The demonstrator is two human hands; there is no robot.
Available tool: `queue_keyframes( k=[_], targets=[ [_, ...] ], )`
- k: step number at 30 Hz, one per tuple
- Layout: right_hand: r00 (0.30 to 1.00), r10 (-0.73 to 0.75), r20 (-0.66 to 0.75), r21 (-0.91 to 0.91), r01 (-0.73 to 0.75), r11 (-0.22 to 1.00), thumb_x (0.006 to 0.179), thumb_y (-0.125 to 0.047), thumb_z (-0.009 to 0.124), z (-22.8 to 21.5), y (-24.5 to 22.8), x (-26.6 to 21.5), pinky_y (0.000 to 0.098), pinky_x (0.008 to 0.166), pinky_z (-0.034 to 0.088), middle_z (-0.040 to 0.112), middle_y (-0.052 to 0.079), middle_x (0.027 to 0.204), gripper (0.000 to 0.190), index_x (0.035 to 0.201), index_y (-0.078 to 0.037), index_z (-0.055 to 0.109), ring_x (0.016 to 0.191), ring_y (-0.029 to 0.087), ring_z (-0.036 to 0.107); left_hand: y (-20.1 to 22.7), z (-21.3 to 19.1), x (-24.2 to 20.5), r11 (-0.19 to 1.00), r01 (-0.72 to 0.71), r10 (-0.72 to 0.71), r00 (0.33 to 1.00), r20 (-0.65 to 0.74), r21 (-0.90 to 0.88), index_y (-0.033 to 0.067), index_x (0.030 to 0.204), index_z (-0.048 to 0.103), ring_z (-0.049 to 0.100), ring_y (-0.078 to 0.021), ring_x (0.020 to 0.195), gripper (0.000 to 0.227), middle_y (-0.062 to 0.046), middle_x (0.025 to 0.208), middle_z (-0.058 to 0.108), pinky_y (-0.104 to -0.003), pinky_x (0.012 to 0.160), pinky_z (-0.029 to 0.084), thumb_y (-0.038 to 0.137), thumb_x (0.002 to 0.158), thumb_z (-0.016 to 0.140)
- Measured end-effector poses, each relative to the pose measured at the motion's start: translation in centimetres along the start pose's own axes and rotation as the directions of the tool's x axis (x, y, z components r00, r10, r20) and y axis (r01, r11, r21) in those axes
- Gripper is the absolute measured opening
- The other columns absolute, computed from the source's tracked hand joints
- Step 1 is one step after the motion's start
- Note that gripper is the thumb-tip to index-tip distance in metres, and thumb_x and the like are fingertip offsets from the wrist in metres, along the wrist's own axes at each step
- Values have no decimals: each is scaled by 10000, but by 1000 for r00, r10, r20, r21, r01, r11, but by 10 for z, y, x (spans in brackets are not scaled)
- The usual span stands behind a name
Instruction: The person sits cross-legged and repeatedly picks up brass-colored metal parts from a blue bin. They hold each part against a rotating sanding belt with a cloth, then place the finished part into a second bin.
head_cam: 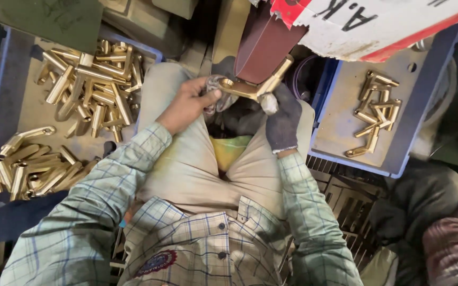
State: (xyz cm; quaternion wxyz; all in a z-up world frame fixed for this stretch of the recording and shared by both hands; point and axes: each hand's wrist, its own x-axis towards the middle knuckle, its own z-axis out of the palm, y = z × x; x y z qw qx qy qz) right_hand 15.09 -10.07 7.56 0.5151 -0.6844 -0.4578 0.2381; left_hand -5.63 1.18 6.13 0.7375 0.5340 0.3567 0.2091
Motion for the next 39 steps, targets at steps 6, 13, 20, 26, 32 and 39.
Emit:
queue_keyframes(
  k=[6, 13, 20, 26, 32, 39],
  targets=[
    [974, 223, 24, 10, -224, 975, 967, -69, 698, 11, 51, 5, 339, 848, 548, 753, 167, 1041, 282, 1218, 59, 695, 920, 244, 675, -17, 4, 19, 985, 109, -118, 991, -60, -137, 0, 1096, 678, 533, -55, 637, 170, 18, 799, 636, -240, 545, 461, 140, 1043, 598],
    [964, 88, 252, -647, 100, 756, 801, 80, 606, 13, 116, 9, 448, 1050, 404, 685, 265, 1209, 436, 1230, 112, 674, 1177, 380, 587, -53, 6, 52, 959, 210, -248, 948, -202, -190, -17, 1015, 737, 599, -84, 706, 191, -19, 838, 706, -262, 647, 506, 145, 1016, 635],
    [937, 345, 50, 43, -347, 937, 933, -30, 553, 20, 69, 18, 256, 719, 546, 734, 97, 1053, 360, 1259, 58, 676, 860, 141, 666, -48, 7, 50, 956, 146, -193, 966, -170, -254, -18, 1030, 752, 610, -81, 742, 196, -19, 868, 719, -257, 692, 517, 145, 1018, 643],
    [980, 197, -16, 173, -192, 966, 1020, -114, 643, 4, -13, -5, 258, 717, 559, 716, 66, 1007, 251, 1219, 28, 703, 808, 129, 662, -14, 14, 8, 956, -30, 20, 999, -38, -291, -26, 1151, 676, 538, -88, 650, 193, -15, 828, 656, -277, 571, 467, 138, 1081, 600],
    [991, -91, -96, -173, 74, 982, 990, -122, 697, -28, -80, -42, 307, 922, 607, 747, 104, 1159, 329, 1288, 12, 661, 1060, 206, 735, 35, 39, -52, 925, -131, 165, 984, 66, -357, 29, 1421, 583, 583, -72, 852, 353, -15, 1082, 692, -245, 749, 516, 120, 1081, 560],
    [989, -43, -141, -132, 24, 991, 946, -264, 801, -45, -109, -87, 355, 958, 649, 760, 127, 1186, 511, 1320, 33, 616, 1105, 223, 765, 55, 46, -77, 944, -133, 208, 950, 233, -301, 36, 1520, 519, 587, -81, 974, 465, -28, 1239, 659, -269, 869, 546, 81, 1065, 606]
  ],
)
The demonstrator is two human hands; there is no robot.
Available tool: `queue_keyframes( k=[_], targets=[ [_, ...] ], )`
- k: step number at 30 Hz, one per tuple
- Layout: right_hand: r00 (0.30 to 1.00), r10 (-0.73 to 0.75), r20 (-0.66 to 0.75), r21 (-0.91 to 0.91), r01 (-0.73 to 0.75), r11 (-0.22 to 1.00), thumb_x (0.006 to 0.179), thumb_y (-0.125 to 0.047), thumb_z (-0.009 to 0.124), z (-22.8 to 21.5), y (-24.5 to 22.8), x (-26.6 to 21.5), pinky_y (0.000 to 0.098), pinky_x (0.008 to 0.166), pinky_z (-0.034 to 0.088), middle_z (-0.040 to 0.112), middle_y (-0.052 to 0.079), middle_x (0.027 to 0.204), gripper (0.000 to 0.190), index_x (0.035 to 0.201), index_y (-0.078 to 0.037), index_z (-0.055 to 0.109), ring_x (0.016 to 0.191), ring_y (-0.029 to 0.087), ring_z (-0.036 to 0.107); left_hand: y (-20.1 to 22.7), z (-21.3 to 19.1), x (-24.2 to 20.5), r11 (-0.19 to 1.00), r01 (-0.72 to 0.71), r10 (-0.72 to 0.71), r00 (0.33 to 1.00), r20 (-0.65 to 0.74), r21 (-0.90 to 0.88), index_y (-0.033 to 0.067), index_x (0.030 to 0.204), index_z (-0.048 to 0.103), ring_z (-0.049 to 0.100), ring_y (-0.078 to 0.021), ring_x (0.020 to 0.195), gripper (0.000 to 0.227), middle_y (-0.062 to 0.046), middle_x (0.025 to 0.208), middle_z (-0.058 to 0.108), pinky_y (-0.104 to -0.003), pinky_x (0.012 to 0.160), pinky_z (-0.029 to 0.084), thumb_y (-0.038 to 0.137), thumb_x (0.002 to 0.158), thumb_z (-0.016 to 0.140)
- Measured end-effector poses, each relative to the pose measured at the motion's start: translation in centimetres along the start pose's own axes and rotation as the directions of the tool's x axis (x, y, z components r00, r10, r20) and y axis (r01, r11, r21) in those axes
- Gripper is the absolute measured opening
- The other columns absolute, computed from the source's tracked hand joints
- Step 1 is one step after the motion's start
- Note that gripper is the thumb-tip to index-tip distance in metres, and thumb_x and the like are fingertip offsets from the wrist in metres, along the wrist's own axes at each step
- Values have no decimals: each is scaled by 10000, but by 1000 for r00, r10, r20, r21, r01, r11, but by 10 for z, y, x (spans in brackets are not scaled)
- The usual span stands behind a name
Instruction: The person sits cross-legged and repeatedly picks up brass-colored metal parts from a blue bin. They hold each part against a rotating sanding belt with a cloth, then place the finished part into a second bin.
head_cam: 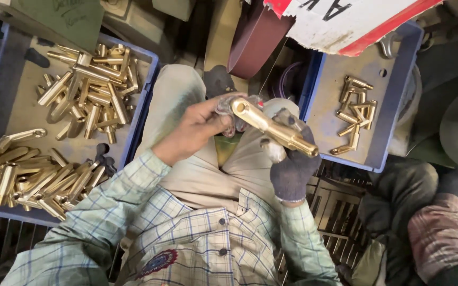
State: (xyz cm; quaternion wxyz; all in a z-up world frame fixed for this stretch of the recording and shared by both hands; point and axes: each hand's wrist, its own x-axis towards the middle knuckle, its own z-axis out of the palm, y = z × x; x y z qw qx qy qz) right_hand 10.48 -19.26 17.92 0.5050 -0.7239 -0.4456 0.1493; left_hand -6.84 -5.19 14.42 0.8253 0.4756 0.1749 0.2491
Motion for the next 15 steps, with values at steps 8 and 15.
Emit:
queue_keyframes(
  k=[8, 15],
  targets=[
    [996, -32, 83, -157, 45, 987, 961, -138, 765, 12, 18, -11, 345, 952, 598, 737, 141, 1111, 419, 1292, 61, 602, 1055, 227, 742, -26, -16, 29, 984, 80, -86, 996, 31, 157, 35, 1491, 536, 564, -44, 944, 454, 17, 1178, 654, -233, 850, 536, 66, 1043, 598],
    [962, 9, 274, -98, 19, 995, 845, -92, 834, 53, 43, 1, 358, 869, 599, 749, 118, 1053, 272, 1077, -20, 712, 960, 258, 747, -56, -55, 63, 953, 216, -231, 972, 49, 212, 53, 1344, 644, 540, -15, 744, 308, 47, 1012, 696, -203, 611, 467, 173, 1077, 549]
  ],
)
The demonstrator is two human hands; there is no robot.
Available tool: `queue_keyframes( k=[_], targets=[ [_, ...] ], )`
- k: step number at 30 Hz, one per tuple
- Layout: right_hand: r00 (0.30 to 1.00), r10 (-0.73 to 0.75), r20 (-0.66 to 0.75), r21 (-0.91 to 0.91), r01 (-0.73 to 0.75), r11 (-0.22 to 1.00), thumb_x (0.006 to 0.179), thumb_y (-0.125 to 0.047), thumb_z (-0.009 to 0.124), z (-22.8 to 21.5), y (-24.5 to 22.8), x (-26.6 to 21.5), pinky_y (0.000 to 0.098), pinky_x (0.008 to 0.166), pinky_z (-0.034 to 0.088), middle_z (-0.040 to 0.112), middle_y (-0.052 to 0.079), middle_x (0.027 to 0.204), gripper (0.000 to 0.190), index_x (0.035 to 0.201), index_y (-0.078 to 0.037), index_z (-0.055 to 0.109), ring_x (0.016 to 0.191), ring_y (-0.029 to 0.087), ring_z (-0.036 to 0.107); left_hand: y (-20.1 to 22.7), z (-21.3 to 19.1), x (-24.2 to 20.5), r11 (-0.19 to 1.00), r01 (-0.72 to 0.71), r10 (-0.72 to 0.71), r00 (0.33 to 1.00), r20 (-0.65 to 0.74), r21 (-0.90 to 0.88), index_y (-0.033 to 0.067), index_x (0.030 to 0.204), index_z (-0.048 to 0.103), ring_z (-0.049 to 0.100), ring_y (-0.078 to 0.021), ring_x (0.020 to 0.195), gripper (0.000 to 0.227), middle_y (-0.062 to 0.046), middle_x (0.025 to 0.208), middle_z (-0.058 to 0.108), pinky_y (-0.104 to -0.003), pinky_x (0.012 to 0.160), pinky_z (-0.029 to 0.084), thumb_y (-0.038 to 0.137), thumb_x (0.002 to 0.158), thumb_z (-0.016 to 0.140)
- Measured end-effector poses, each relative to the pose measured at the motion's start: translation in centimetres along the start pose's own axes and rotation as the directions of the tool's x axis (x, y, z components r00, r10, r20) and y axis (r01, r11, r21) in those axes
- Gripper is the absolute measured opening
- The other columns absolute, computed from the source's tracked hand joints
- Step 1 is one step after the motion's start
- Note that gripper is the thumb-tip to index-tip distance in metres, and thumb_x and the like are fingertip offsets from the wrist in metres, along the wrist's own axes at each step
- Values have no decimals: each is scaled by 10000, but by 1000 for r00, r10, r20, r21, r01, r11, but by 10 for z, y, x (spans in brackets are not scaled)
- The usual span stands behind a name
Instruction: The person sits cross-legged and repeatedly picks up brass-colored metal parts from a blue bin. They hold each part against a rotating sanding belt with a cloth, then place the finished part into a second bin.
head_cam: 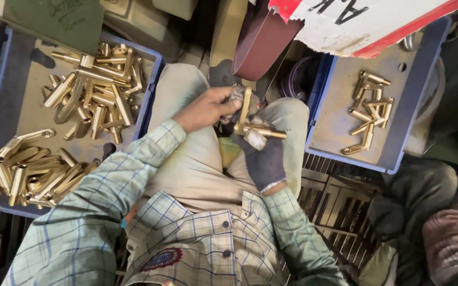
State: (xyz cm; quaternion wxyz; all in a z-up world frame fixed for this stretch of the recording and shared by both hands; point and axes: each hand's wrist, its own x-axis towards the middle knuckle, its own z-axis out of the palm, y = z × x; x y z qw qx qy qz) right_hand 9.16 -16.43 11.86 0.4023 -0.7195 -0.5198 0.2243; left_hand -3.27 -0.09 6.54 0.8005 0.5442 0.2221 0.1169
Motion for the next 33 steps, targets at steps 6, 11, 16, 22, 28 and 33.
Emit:
queue_keyframes(
  k=[6, 11, 16, 22, 28, 33],
  targets=[
    [993, 112, 35, 185, -116, 976, 892, -23, 796, 28, 21, 8, 321, 852, 604, 759, 102, 1054, 240, 1108, -3, 694, 974, 208, 748, -7, -3, 15, 980, 189, -196, 969, -147, -61, 79, 1250, 691, 547, -21, 670, 278, 43, 960, 737, -208, 527, 437, 210, 1058, 539],
    [977, 192, 90, 302, -210, 930, 911, 2, 763, 40, 28, 9, 297, 868, 602, 757, 100, 1080, 244, 1139, 13, 677, 1004, 198, 747, -11, -7, 22, 974, 178, -199, 966, -163, -139, 27, 1175, 715, 672, -40, 746, 253, -27, 991, 767, -216, 598, 542, 181, 1057, 553],
    [973, 212, 87, 311, -228, 922, 921, 0, 770, 44, 29, 6, 310, 872, 597, 760, 105, 1084, 227, 1133, 14, 690, 1007, 204, 747, -26, -8, 25, 962, 215, -245, 952, -182, -170, -5, 1088, 730, 566, -93, 648, 268, -69, 942, 760, -255, 503, 426, 180, 1066, 538],
    [728, 537, 426, 904, -363, -225, 1001, -138, 642, 49, 41, 15, 376, 1002, 556, 709, 126, 1189, 292, 1241, 28, 621, 1121, 237, 693, -47, -11, 39, 907, 148, -235, 954, -183, -395, -27, 1052, 720, 710, -148, 809, 255, -107, 975, 763, -282, 743, 577, 167, 1063, 555],
    [704, 598, 384, 911, -394, -121, 964, -215, 648, 50, 48, 19, 406, 975, 554, 702, 132, 1180, 370, 1262, 1, 614, 1097, 275, 693, -65, -10, 42, 801, 142, -328, 917, -228, -582, -35, 1086, 687, 728, -179, 819, 211, -117, 971, 761, -305, 755, 585, 140, 1025, 585],
    [672, 652, 351, 916, -390, -91, 963, -249, 686, 51, 61, 34, 427, 872, 597, 702, 138, 1135, 380, 1251, -13, 613, 1024, 292, 700, -79, -9, 50, 745, 96, -356, 894, -271, -660, -33, 1079, 687, 681, -185, 760, 200, -108, 938, 735, -332, 668, 522, 149, 1023, 626]
  ],
)
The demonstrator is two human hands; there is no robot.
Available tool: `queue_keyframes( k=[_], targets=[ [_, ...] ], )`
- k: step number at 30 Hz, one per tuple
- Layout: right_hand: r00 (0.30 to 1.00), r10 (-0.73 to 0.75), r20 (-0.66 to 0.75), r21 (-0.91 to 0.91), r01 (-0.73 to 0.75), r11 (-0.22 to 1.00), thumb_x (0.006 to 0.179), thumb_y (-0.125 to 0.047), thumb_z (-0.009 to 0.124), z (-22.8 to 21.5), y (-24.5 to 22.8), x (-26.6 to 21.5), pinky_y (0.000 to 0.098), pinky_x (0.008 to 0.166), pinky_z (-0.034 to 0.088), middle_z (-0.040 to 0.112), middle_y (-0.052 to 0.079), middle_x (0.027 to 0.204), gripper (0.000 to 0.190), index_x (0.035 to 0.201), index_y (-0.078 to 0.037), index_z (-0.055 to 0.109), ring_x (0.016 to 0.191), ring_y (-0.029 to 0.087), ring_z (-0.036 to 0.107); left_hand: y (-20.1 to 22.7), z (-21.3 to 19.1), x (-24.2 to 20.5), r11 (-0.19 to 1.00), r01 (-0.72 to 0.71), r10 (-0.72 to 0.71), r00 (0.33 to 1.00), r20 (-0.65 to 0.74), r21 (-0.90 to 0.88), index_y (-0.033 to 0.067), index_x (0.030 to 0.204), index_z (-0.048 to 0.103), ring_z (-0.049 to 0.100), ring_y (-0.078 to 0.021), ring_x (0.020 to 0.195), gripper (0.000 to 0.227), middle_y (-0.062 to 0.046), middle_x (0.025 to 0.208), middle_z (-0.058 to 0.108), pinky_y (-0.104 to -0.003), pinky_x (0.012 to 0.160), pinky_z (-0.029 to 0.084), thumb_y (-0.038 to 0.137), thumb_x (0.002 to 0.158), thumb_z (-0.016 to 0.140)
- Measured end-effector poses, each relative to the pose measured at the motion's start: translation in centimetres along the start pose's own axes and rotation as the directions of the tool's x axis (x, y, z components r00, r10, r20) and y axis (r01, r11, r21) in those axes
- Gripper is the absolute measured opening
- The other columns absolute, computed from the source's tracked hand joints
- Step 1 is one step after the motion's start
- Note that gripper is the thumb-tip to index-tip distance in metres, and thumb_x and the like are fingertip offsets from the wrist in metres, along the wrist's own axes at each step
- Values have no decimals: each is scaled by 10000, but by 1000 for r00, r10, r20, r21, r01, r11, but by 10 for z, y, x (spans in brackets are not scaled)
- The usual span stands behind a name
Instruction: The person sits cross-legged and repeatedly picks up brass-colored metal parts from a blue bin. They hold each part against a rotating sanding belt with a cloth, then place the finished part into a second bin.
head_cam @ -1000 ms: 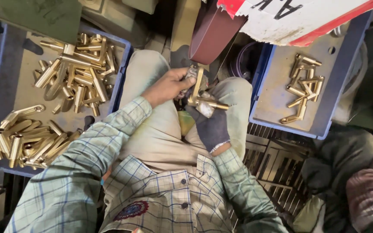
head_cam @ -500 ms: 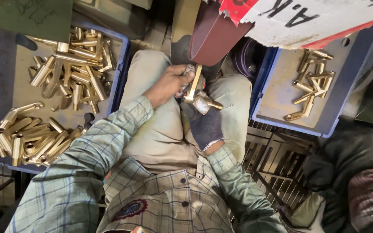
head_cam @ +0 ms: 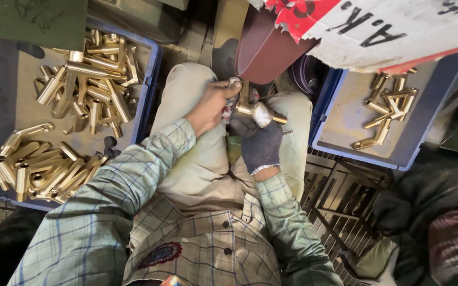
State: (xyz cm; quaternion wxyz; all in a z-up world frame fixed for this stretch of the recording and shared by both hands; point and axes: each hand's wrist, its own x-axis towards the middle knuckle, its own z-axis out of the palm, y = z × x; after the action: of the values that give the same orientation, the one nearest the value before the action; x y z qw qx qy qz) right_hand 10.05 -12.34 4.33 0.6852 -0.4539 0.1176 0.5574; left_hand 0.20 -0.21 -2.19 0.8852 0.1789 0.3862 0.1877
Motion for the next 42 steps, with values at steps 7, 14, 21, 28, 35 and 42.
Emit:
queue_keyframes(
  k=[7, 14, 21, 28, 35, 42],
  targets=[
    [997, 16, -80, 12, -15, 1000, 958, -282, 639, 2, -6, 23, 426, 792, 623, 693, 172, 1078, 410, 1232, 20, 600, 922, 311, 715, -10, -3, 14, 996, -26, 18, 996, -90, -88, -69, 1075, 683, 668, -196, 838, 212, -127, 983, 718, -345, 768, 549, 127, 1011, 634],
    [994, 13, -105, -33, -17, 999, 968, -261, 599, 2, -11, 42, 411, 784, 625, 684, 190, 1093, 428, 1254, 56, 558, 925, 314, 715, -7, 2, 19, 986, -17, -7, 989, -146, -164, -87, 1110, 655, 696, -234, 869, 229, -161, 1029, 723, -373, 762, 572, 102, 999, 591],
    [938, -273, 214, -665, 344, 663, 843, 81, 748, 1, -6, 44, 356, 887, 636, 703, 148, 1163, 409, 1223, 91, 598, 1047, 230, 733, -13, -3, 30, 991, -15, -8, 985, -172, -133, -92, 1156, 640, 619, -246, 796, 211, -171, 1005, 677, -393, 649, 501, 67, 1040, 565],
    [904, -320, 283, -732, 419, 537, 844, 2, 792, 12, -13, 54, 289, 827, 601, 757, 104, 1059, 309, 1117, 55, 658, 965, 169, 743, -22, -8, 52, 966, 4, -61, 975, -216, -258, -49, 1162, 646, 704, -279, 915, 259, -176, 1088, 708, -426, 814, 606, 72, 994, 489],
    [962, -252, 106, -848, 220, 482, 929, -243, 724, 16, -19, 63, 355, 743, 607, 771, 123, 980, 320, 1136, 0, 705, 854, 251, 776, -24, -19, 82, 985, 57, -114, 924, -365, -164, -28, 1065, 656, 696, -303, 810, 232, -169, 969, 697, -472, 716, 586, 172, 989, 564],
    [916, -156, 370, -880, 399, 258, 823, -254, 718, 8, -15, -20, 403, 829, 625, 712, 175, 1117, 593, 1314, 17, 528, 1007, 266, 734, -3, -11, 14, 981, 167, -141, 961, -240, 94, 83, 988, 613, 492, -212, 644, 214, -76, 828, 567, -426, 533, 374, 291, 1030, 641]
  ],
)
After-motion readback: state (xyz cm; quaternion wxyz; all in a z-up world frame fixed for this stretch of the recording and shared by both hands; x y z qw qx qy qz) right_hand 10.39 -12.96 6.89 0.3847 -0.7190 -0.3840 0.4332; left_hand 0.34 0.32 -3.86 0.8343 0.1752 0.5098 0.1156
